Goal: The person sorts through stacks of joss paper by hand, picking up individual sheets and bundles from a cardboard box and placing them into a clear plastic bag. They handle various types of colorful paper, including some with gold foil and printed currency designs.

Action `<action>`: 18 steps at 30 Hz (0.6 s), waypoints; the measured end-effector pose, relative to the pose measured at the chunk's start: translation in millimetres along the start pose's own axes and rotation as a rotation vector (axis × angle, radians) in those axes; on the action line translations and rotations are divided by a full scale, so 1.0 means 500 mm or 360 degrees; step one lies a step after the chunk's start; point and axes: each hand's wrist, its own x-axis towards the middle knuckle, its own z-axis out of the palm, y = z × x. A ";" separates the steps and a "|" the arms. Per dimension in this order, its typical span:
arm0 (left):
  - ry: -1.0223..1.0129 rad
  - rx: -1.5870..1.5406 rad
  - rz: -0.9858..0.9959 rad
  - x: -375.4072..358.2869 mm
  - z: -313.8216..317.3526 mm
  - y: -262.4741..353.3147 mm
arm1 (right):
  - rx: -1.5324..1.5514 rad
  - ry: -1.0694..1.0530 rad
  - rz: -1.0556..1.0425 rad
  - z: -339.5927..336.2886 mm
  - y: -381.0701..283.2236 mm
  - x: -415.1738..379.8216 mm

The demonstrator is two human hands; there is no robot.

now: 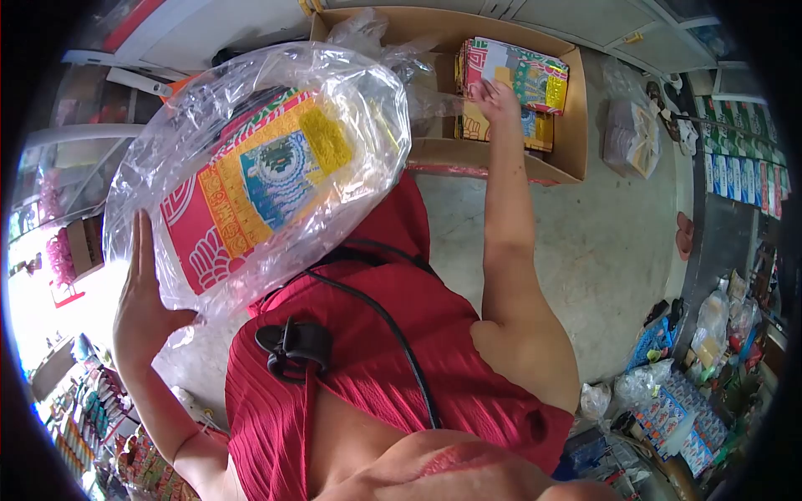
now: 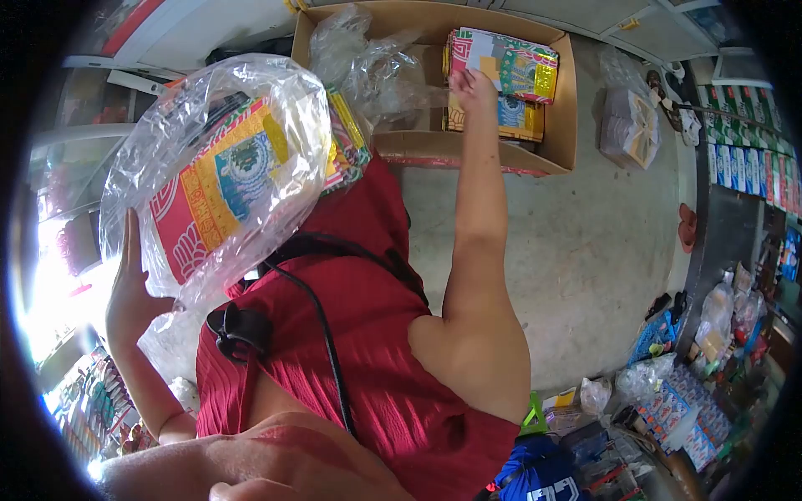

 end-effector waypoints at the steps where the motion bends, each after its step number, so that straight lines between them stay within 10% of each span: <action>1: 0.0041 0.0021 0.0024 -0.004 -0.003 -0.003 | -0.0012 0.0116 0.0023 -0.059 -0.005 0.069; 18: 0.0166 0.0088 0.0051 -0.031 -0.065 0.060 | 0.0234 0.0856 0.0076 -0.204 -0.074 0.239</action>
